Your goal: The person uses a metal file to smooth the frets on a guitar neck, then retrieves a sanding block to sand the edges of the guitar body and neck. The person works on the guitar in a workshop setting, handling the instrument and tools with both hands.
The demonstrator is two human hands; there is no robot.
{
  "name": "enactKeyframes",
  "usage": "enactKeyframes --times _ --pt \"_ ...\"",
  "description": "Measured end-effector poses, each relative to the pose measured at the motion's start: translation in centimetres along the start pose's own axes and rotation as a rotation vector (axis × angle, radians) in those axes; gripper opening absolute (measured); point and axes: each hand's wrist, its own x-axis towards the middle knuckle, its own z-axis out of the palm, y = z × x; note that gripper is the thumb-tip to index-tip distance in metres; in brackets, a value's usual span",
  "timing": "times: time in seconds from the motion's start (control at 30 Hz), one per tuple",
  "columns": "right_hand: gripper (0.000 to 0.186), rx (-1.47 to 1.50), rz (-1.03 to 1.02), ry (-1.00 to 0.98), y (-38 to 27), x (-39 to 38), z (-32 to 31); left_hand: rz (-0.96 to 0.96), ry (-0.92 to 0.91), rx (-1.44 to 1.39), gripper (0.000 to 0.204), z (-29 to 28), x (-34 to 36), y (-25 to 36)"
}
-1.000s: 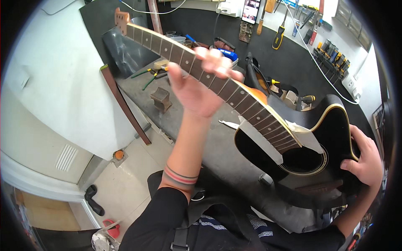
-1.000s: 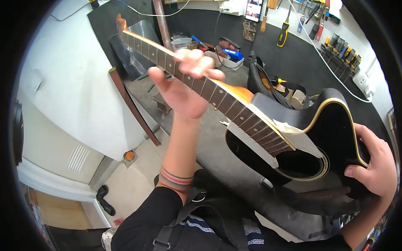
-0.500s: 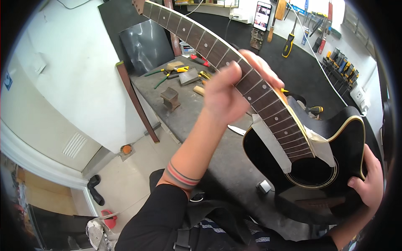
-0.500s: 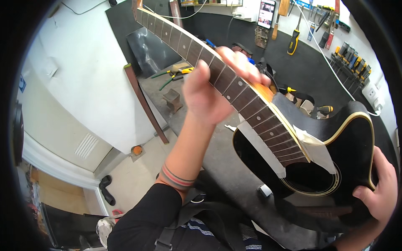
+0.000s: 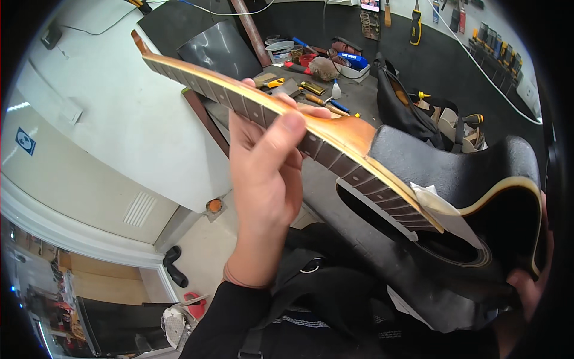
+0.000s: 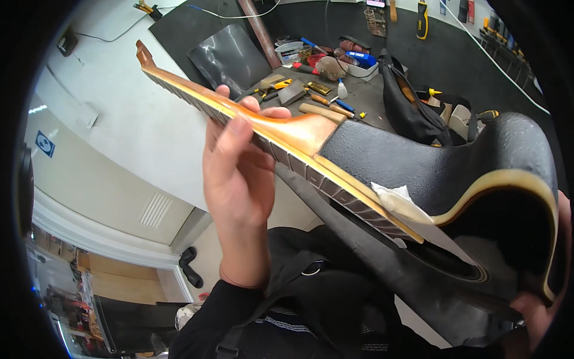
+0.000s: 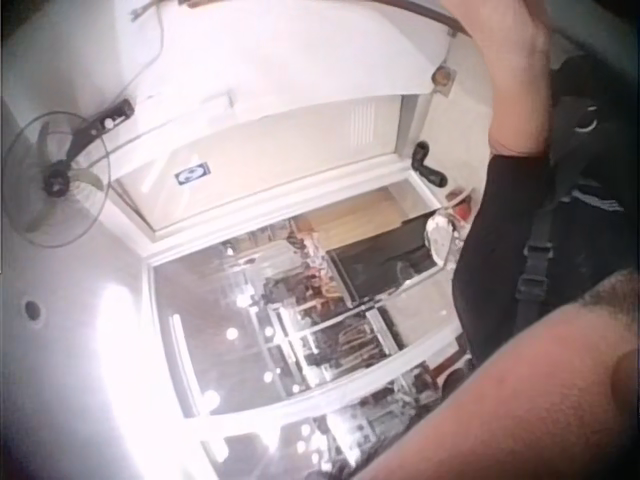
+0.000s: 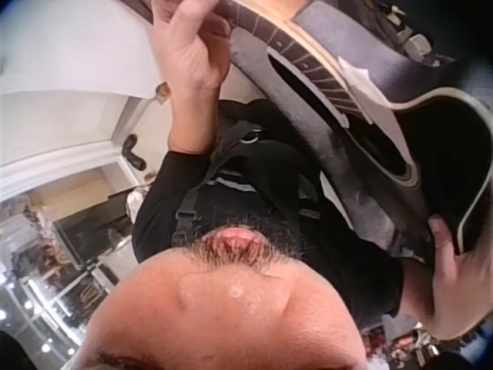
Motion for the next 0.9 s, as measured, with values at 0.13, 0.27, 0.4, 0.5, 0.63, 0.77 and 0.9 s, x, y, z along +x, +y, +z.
enactKeyframes --times 0.13,0.27,0.4,0.5,0.63,0.77,0.9 --pt "0.118 0.208 -0.121 0.045 -3.6 -0.2 4.1 -0.045 0.021 -0.046 0.083 -0.4 -2.5 0.4" --pt "0.121 0.143 -0.079 0.066 -7.1 -1.2 5.8 -0.105 0.013 -0.033 0.075 -2.2 -3.6 1.8" --pt "0.119 -0.194 -0.049 0.048 -10.4 -2.5 5.6 -0.124 -0.012 -0.063 0.064 -3.8 -4.2 2.2" --pt "0.120 -0.440 0.012 0.024 -11.9 -3.4 5.6 -0.100 0.003 0.107 0.052 -4.4 -5.1 2.9" --pt "0.122 -0.252 -0.085 0.136 -10.0 -5.0 7.8 -0.119 -0.016 0.099 0.051 -5.8 -5.7 2.6" --pt "0.124 -0.237 -0.022 0.144 -11.2 -5.6 8.5 -0.115 -0.056 0.098 0.052 -6.9 -6.2 2.9" --pt "0.125 -0.318 0.037 0.141 -11.9 -6.3 8.6 -0.126 0.027 0.081 0.053 -6.9 -7.2 3.1"
